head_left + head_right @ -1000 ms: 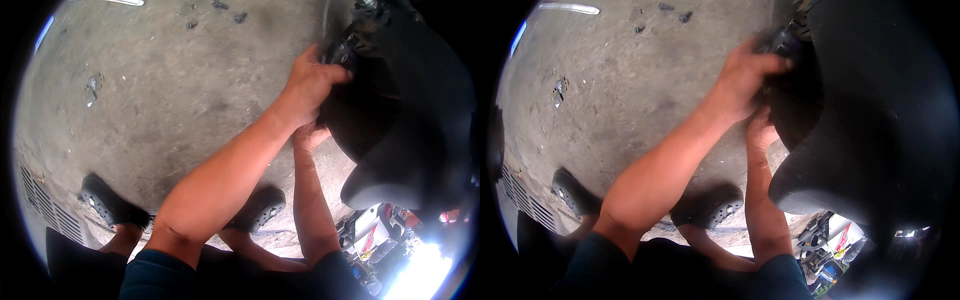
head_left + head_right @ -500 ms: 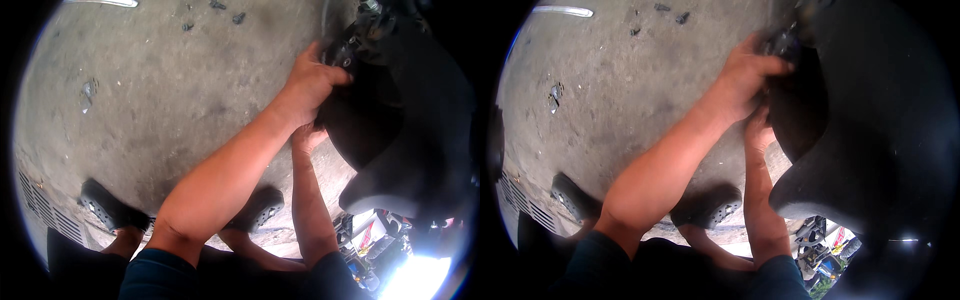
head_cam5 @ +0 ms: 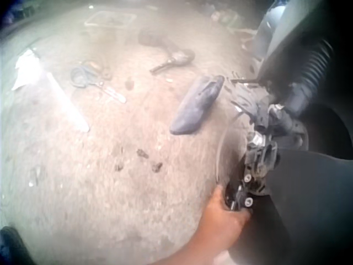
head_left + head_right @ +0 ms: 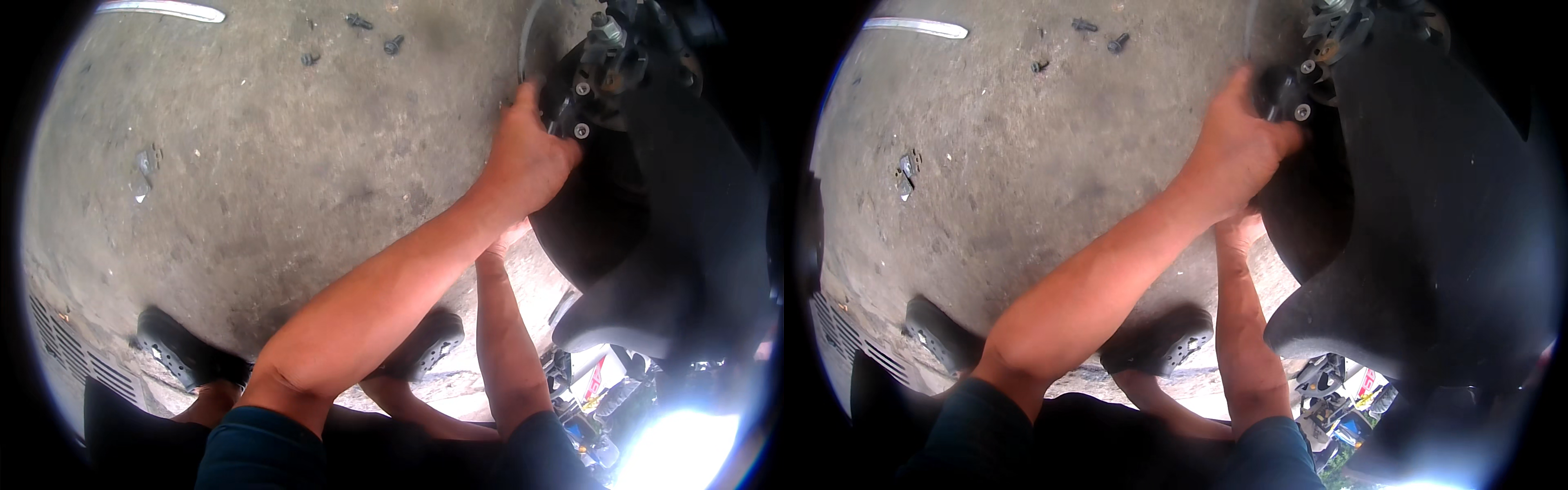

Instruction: The person cleans and maintains a motorcycle brake caliper by using pliers to move internal components and prying with a metal bar and shears.

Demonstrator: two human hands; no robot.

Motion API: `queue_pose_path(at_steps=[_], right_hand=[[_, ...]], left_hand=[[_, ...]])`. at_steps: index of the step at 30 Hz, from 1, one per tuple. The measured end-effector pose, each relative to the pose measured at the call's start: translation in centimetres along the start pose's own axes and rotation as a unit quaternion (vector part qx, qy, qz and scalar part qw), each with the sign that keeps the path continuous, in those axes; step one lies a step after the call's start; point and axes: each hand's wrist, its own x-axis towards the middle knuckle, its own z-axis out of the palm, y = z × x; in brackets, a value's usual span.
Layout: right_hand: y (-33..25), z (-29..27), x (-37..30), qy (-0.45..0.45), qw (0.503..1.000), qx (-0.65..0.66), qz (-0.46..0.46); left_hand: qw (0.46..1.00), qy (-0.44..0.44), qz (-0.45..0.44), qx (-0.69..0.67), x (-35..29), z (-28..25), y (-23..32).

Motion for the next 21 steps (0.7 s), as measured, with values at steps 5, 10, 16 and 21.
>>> queue_pose_path(at_steps=[5,10,16,21], right_hand=[[-0.4,-2.0,-0.4,0.119,0.804,0.552,0.190],[-0.6,-4.7,-0.1,0.117,0.987,-0.106,-0.021],[0.3,-1.8,-0.6,0.107,0.973,-0.202,-0.019],[-0.4,-1.0,-1.2,0.102,0.971,-0.216,-0.022]], left_hand=[[0.996,-0.060,-0.061,-0.009,0.6,-1.2,0.5],[0.993,-0.046,-0.104,-0.028,0.6,-1.3,0.9],[0.977,-0.034,-0.205,-0.037,0.7,-0.5,3.3],[0.983,0.005,-0.182,-0.039,0.6,-0.3,2.2]])
